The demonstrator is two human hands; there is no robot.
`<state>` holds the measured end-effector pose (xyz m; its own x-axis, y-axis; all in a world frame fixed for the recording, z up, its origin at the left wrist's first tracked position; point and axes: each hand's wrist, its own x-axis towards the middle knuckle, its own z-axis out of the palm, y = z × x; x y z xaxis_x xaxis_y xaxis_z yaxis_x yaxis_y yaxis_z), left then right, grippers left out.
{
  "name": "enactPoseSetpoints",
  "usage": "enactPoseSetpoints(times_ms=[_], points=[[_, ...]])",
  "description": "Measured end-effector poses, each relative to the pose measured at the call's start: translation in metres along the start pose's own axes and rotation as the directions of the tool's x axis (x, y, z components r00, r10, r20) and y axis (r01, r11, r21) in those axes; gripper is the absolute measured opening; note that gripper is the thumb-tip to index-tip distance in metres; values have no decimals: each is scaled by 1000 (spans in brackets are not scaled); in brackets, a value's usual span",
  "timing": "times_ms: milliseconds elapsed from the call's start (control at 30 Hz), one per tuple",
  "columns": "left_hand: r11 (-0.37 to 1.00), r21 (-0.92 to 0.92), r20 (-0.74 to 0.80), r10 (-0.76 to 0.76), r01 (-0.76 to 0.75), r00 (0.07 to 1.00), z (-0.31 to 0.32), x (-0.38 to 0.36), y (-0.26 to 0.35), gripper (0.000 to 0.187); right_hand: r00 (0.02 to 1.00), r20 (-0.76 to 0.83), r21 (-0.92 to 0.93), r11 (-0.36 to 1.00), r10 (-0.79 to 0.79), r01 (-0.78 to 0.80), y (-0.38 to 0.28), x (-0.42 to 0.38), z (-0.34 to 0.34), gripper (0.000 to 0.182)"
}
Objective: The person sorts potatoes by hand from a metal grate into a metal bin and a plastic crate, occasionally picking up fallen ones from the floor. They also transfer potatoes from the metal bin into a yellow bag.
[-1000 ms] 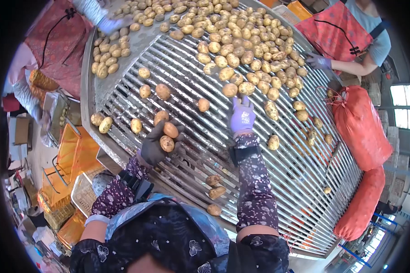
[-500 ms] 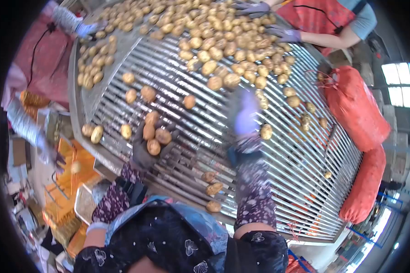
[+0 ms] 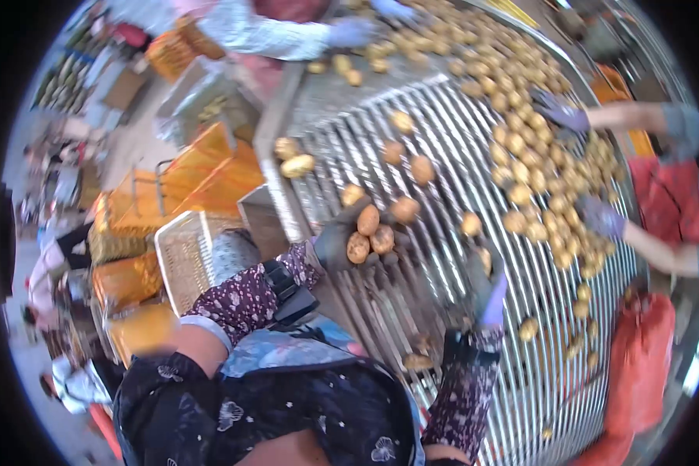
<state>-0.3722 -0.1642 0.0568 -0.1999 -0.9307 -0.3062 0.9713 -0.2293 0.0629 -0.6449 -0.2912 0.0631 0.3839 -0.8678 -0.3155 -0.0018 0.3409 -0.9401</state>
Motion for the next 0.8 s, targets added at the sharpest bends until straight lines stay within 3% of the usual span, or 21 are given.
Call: enactPoseSetpoints(times_ms=[33,67,100,133,200,267,333,400,433,500,533,567,600,633,667,700,733,767,800], points=[[1000,24,42,-17,16,999,15,-20,17,58,996,-35,115,990,-82,85,1,-7,14,36],[878,402,-138,338,-259,931,42,-51,26,63,998,50,298,954,30,-44,-4,-17,32,37],[718,620,-68,450,-315,890,41,-73,38,64,986,163,373,922,45,-103,-9,-23,48,32],[681,649,-53,484,-339,873,33,-90,52,61,962,266,437,883,56,-172,-12,-30,61,28],[933,220,-83,310,-286,947,8,-122,89,56,951,261,341,905,168,-254,-6,-39,82,32],[963,-3,-69,267,-268,961,-19,-157,134,53,914,362,243,928,183,-282,-2,-44,98,44],[854,198,-87,504,-481,859,-53,-182,194,52,878,448,117,963,167,-243,5,-48,111,51],[535,502,-55,803,-679,593,-86,-193,271,54,799,567,33,963,201,-266,-2,-52,126,59],[676,17,-281,711,-737,645,-84,-199,313,52,784,584,-17,968,211,-249,-12,-59,137,58],[515,227,52,841,-827,539,-67,-211,358,45,763,608,-94,975,217,-202,-15,-61,150,52],[520,247,-16,846,-817,534,-70,-206,358,43,776,591,-68,973,219,-222,-11,-60,152,50],[526,267,-82,847,-808,524,-78,-191,357,42,789,574,-43,970,220,-239,-6,-57,153,49],[594,315,-5,781,-741,624,-92,-181,343,42,800,559,-10,966,218,-257,1,-55,155,48],[641,378,72,699,-668,711,-80,-172,317,43,856,503,88,978,118,-187,5,-57,165,49],[641,460,144,629,-615,764,-77,-156,266,46,883,461,55,990,92,-132,6,-57,173,49],[834,287,7,489,-470,872,-41,-147,207,50,907,417,18,997,62,-77,-2,-53,189,49],[885,394,-169,334,-247,928,-17,-150,160,53,928,371,-25,999,32,-25,-6,-52,200,49],[953,273,-166,185,-135,969,-20,-142,126,54,908,411,-142,979,-77,147,6,-48,207,50],[993,94,-47,71,-66,996,-49,-133,101,53,876,446,-245,916,-184,317,18,-44,214,50]])
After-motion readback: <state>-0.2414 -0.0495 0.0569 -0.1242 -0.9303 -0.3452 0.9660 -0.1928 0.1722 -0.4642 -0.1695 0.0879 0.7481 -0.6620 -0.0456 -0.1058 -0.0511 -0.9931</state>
